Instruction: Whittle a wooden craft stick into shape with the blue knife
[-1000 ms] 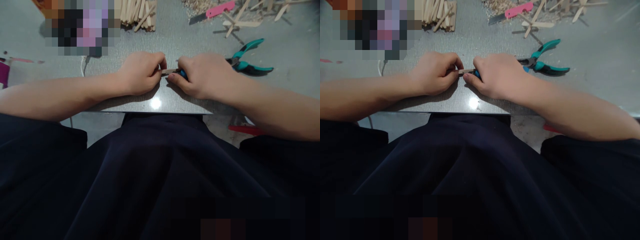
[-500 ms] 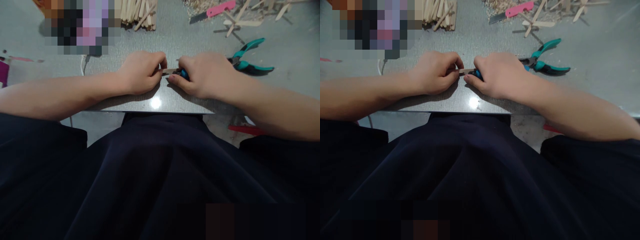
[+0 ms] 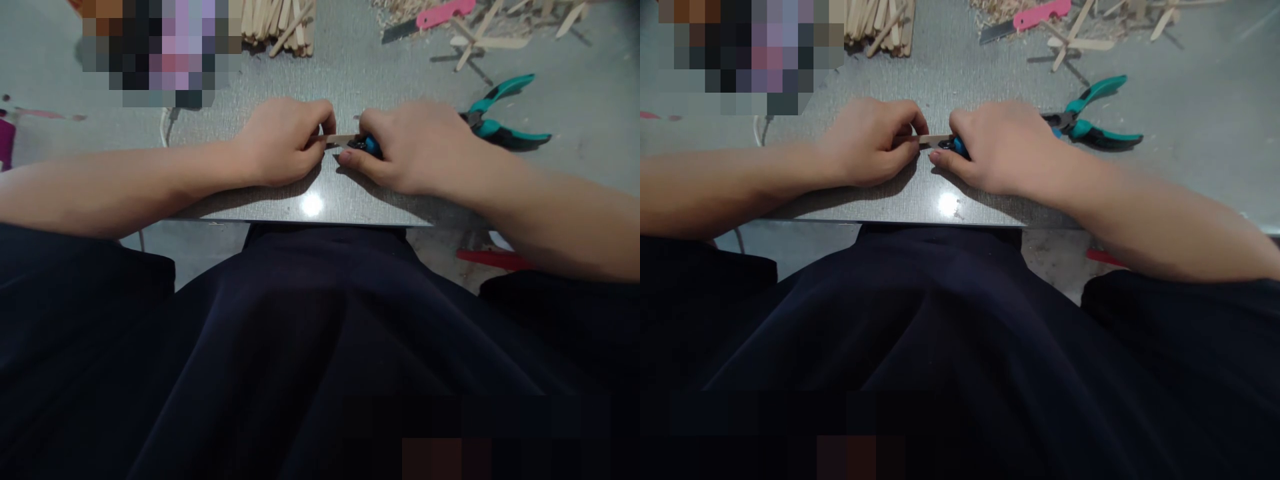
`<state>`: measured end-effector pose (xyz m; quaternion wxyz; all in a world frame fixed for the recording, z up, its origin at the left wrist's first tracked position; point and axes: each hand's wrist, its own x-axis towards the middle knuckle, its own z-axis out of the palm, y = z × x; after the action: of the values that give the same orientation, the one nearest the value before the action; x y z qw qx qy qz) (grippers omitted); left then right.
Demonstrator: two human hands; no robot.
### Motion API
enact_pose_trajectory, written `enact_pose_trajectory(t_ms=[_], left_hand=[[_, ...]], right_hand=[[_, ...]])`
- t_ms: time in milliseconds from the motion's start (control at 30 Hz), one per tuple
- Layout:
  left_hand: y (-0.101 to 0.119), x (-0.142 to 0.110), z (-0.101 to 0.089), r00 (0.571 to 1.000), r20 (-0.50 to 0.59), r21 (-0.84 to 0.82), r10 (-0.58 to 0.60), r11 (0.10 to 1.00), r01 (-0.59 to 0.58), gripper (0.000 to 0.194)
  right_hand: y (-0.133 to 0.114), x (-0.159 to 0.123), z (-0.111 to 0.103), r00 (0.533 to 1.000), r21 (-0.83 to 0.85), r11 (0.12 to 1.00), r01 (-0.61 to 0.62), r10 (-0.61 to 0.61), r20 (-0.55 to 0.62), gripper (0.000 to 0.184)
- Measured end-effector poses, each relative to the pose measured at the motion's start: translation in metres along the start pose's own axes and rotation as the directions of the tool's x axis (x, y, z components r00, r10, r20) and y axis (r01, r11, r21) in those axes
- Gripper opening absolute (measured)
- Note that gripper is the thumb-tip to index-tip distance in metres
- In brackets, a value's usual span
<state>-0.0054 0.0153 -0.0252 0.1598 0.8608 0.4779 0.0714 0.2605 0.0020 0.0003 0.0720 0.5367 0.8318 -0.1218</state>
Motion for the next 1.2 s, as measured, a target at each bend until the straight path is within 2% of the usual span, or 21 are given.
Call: enact_pose_trajectory(t_ms=[100,200,400,567,800,1033,1200], left_hand=[[0.0004,0.0002,-0.0004,1.0,0.003,0.006,-0.015,1.0,0.015,0.049],[0.0014,-0.0012,-0.0012,1.0,0.014,-0.004,-0.002,1.0,0.002,0.053],[0.0013,-0.001,-0.0003,1.0,0.015,-0.005,-0.017,1.0,0.017,0.044],[-0.0003,-0.0004,-0.0016,0.999,0.027,0.006,0.018,1.0,-0.018,0.048],[-0.0005,0.0012,-0.0018,1.0,0.016,0.015,-0.004,1.0,0.004,0.046],[-0.0015,-0.001,-0.0005,1.0,0.022,0.006,0.014,1.0,-0.014,0.049],[-0.0033,-0.0007,-0.0009,0.999,0.015,0.007,0.04,0.999,-0.04,0.05]], right_hand=[[0.001,0.0,0.0,1.0,0.023,1.0,0.002,-0.002,-0.004,0.086],[0.0017,0.0007,-0.0002,1.0,0.021,1.0,0.007,-0.007,-0.001,0.09],[0.0024,0.0011,0.0002,1.0,0.047,0.999,0.021,-0.02,-0.009,0.094],[0.0033,0.0002,0.0007,1.0,0.066,0.998,0.007,-0.007,0.003,0.086],[0.0061,0.0018,0.001,1.0,0.042,0.999,0.019,-0.019,-0.002,0.082],[0.0053,0.0014,-0.0008,0.999,0.093,0.995,0.044,-0.044,-0.006,0.096],[0.0069,0.0022,-0.0004,0.999,0.082,0.995,0.053,-0.052,-0.011,0.092]])
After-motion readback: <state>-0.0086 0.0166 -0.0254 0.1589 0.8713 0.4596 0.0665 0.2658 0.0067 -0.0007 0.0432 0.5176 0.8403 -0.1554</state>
